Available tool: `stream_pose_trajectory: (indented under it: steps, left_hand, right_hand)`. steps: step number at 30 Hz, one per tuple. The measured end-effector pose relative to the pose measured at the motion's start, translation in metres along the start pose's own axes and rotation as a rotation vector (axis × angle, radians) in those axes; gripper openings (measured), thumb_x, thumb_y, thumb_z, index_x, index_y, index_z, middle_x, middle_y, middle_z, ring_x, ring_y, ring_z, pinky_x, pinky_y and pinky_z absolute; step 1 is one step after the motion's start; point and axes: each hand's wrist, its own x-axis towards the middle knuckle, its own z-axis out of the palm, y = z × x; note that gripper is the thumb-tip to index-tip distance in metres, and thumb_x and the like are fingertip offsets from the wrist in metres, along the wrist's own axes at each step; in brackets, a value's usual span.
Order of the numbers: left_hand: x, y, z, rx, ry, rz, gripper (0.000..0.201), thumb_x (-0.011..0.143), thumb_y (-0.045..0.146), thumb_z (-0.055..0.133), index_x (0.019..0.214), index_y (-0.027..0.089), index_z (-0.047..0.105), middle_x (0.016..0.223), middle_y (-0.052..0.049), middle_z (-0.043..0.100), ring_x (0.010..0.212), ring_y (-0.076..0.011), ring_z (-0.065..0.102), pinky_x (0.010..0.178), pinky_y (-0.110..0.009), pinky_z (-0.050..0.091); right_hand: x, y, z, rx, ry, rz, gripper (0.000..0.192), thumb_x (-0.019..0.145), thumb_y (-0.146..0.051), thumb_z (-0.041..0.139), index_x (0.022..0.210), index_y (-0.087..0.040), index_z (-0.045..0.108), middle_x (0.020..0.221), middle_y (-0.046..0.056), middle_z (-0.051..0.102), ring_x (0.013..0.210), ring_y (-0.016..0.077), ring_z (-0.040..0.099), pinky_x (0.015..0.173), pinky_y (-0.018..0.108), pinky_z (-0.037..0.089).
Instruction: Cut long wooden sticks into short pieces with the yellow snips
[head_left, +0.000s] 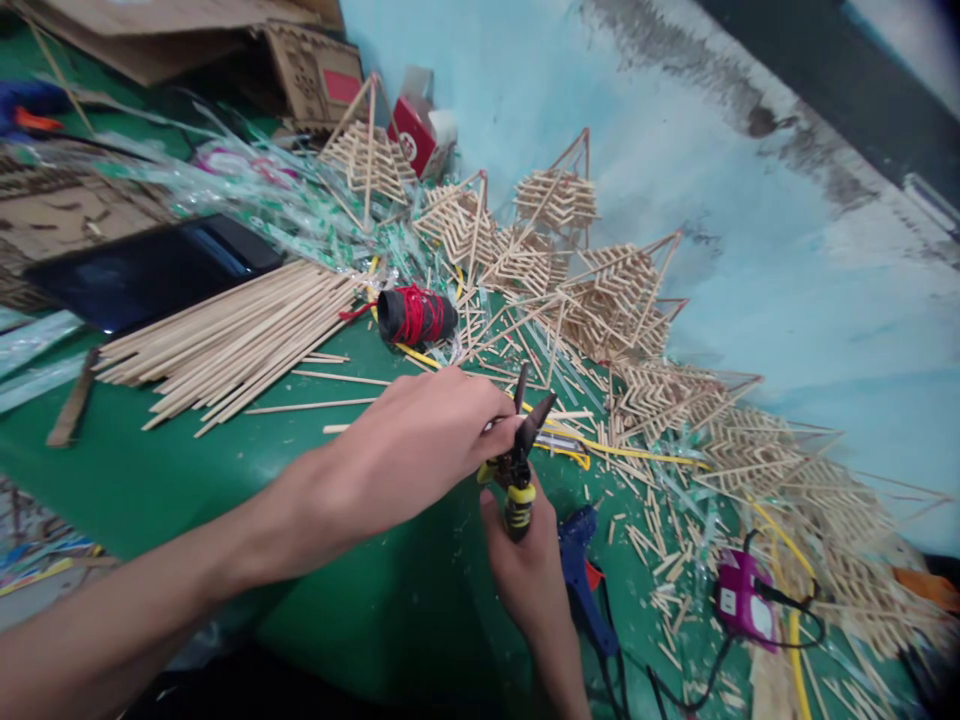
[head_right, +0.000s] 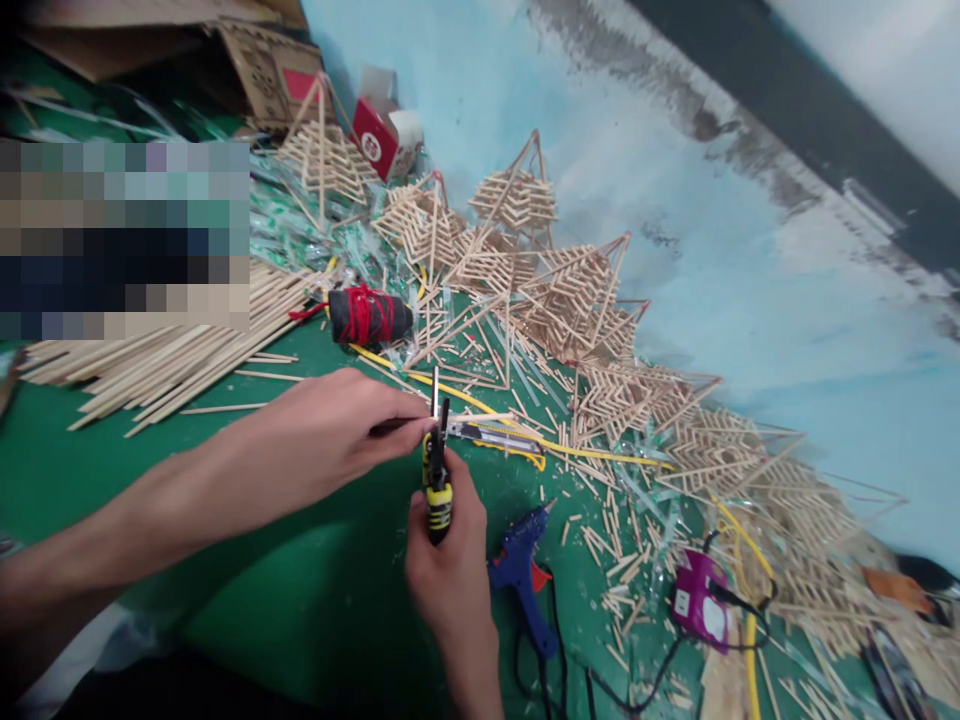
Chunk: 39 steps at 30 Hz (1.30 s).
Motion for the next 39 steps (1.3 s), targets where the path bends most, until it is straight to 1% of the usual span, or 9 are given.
stream_pose_trajectory:
  steps: [3, 6, 9, 12, 19, 24, 30, 34, 39]
  left_hand:
    - [0.0, 0.002, -0.001, -0.006, -0.009, -0.009, 0.036, 0.104, 0.029, 0.05, 0.069, 0.017, 0.052, 0.061, 0.004, 0.045, 0.056, -0.0103, 0.027, 0.056, -0.029, 0.02]
    - [-0.001, 0.002, -0.001, 0.005, -0.014, -0.013, 0.037, 0.103, 0.029, 0.05, 0.069, 0.017, 0.052, 0.062, 0.004, 0.047, 0.056, -0.0104, 0.029, 0.056, -0.03, 0.02]
    - [-0.001, 0.0, 0.0, 0.014, -0.01, 0.003, 0.038, 0.103, 0.03, 0.049, 0.068, 0.017, 0.051, 0.063, 0.003, 0.047, 0.056, -0.0106, 0.031, 0.056, -0.03, 0.02]
    - [-0.001, -0.003, 0.001, 0.004, 0.006, 0.034, 0.037, 0.103, 0.031, 0.049, 0.068, 0.018, 0.05, 0.063, 0.003, 0.048, 0.056, -0.0105, 0.032, 0.056, -0.03, 0.021]
    - [-0.002, -0.004, 0.001, 0.002, -0.005, 0.032, 0.037, 0.102, 0.031, 0.049, 0.067, 0.018, 0.049, 0.063, 0.003, 0.049, 0.057, -0.0102, 0.034, 0.055, -0.03, 0.021]
    - [-0.003, -0.005, -0.001, 0.005, -0.017, 0.047, 0.038, 0.102, 0.032, 0.049, 0.067, 0.017, 0.05, 0.064, 0.002, 0.052, 0.056, -0.0099, 0.035, 0.055, -0.03, 0.021]
    - [-0.001, -0.004, -0.003, 0.066, -0.041, 0.062, 0.035, 0.103, 0.03, 0.047, 0.074, 0.018, 0.062, 0.072, -0.002, 0.062, 0.062, -0.0127, 0.049, 0.057, -0.03, 0.023]
    - [0.003, -0.006, -0.002, 0.102, -0.046, 0.101, 0.035, 0.103, 0.031, 0.044, 0.078, 0.019, 0.065, 0.077, -0.004, 0.066, 0.067, -0.0159, 0.056, 0.059, -0.029, 0.028]
    - [0.013, -0.006, -0.003, 0.17, -0.06, 0.108, 0.03, 0.099, 0.023, 0.044, 0.076, 0.019, 0.062, 0.075, -0.006, 0.065, 0.068, -0.0194, 0.057, 0.062, -0.029, 0.031]
  right_hand:
    - [0.001, -0.004, 0.0, -0.01, 0.007, 0.0, 0.049, 0.094, -0.032, 0.058, 0.139, -0.012, 0.059, 0.134, 0.014, 0.069, 0.125, 0.0256, 0.065, 0.108, 0.038, 0.049]
    - [0.001, -0.01, -0.001, -0.031, 0.008, -0.018, 0.046, 0.093, -0.034, 0.06, 0.134, -0.014, 0.064, 0.121, 0.012, 0.075, 0.112, 0.0245, 0.071, 0.098, 0.035, 0.055]
    - [0.0, -0.016, -0.002, -0.054, 0.02, -0.036, 0.04, 0.094, -0.038, 0.062, 0.124, -0.014, 0.07, 0.108, 0.01, 0.078, 0.1, 0.0243, 0.074, 0.09, 0.033, 0.058]
    - [-0.001, -0.021, -0.001, -0.075, 0.037, -0.039, 0.035, 0.092, -0.039, 0.064, 0.115, -0.013, 0.073, 0.106, 0.011, 0.078, 0.096, 0.025, 0.074, 0.088, 0.033, 0.058]
    - [-0.002, -0.019, 0.002, -0.07, 0.024, -0.017, 0.042, 0.094, -0.034, 0.061, 0.13, -0.014, 0.067, 0.107, 0.009, 0.078, 0.092, 0.0221, 0.073, 0.082, 0.03, 0.057]
    - [0.0, -0.011, 0.0, -0.054, -0.008, -0.031, 0.042, 0.092, -0.028, 0.061, 0.133, -0.017, 0.06, 0.12, 0.01, 0.075, 0.1, 0.0204, 0.072, 0.085, 0.029, 0.056]
    - [0.001, -0.001, 0.002, -0.024, -0.032, -0.024, 0.043, 0.093, -0.026, 0.059, 0.135, -0.018, 0.058, 0.124, 0.011, 0.072, 0.111, 0.0233, 0.07, 0.096, 0.035, 0.054]
    - [0.004, 0.001, 0.006, 0.016, -0.029, -0.041, 0.047, 0.092, -0.025, 0.059, 0.138, -0.019, 0.061, 0.128, 0.012, 0.071, 0.117, 0.0256, 0.067, 0.106, 0.041, 0.051]
    - [0.011, 0.001, 0.008, 0.101, 0.01, -0.037, 0.041, 0.086, -0.024, 0.063, 0.126, -0.019, 0.07, 0.116, 0.01, 0.075, 0.108, 0.0254, 0.07, 0.102, 0.041, 0.053]
